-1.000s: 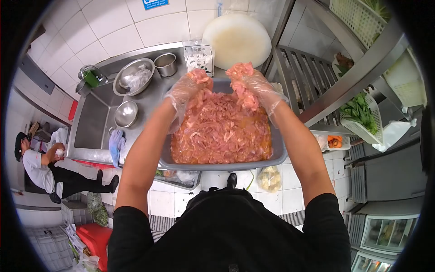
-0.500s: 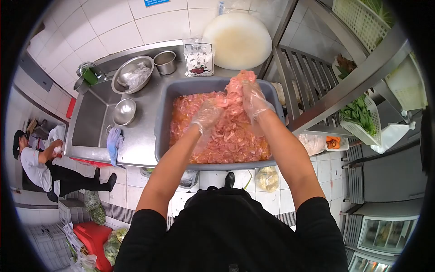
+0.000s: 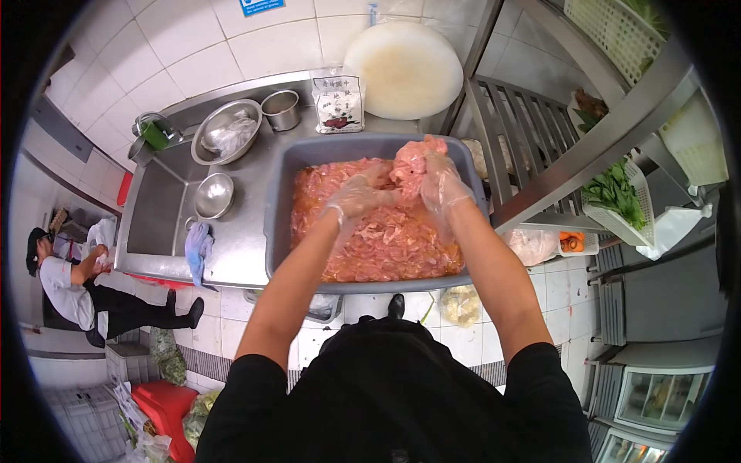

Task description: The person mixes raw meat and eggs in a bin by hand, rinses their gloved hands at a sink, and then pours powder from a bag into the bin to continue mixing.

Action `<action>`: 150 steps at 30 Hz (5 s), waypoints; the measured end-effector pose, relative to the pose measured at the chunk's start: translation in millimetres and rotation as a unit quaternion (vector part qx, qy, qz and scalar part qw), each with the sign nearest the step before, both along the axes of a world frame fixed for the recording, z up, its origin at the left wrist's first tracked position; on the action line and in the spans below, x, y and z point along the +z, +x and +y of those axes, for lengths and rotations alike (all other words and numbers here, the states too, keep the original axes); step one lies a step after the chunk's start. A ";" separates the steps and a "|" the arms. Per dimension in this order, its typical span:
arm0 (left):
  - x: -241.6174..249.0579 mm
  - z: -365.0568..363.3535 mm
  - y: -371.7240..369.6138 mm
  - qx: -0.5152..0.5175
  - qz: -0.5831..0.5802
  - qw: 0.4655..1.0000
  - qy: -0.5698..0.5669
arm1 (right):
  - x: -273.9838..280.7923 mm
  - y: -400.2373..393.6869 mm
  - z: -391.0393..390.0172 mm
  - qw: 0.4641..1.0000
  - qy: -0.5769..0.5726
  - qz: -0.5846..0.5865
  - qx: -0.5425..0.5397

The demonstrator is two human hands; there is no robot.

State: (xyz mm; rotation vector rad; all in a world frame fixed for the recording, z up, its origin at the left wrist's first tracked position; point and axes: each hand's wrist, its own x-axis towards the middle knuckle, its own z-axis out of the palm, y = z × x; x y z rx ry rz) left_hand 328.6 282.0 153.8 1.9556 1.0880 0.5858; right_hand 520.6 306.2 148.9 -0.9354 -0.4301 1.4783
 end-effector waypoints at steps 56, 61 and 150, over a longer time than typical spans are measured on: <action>-55.1 46.5 -22.2 0.039 -0.008 0.998 -0.050 | 25.0 41.2 -13.6 0.867 0.083 -0.366 0.327; -25.1 43.2 -51.0 0.057 0.147 0.986 0.049 | 46.6 48.0 -18.5 0.853 0.013 -0.426 0.300; -19.6 25.7 -4.8 0.046 -0.152 0.971 -0.179 | 55.1 15.4 -10.8 0.961 0.081 -0.155 0.212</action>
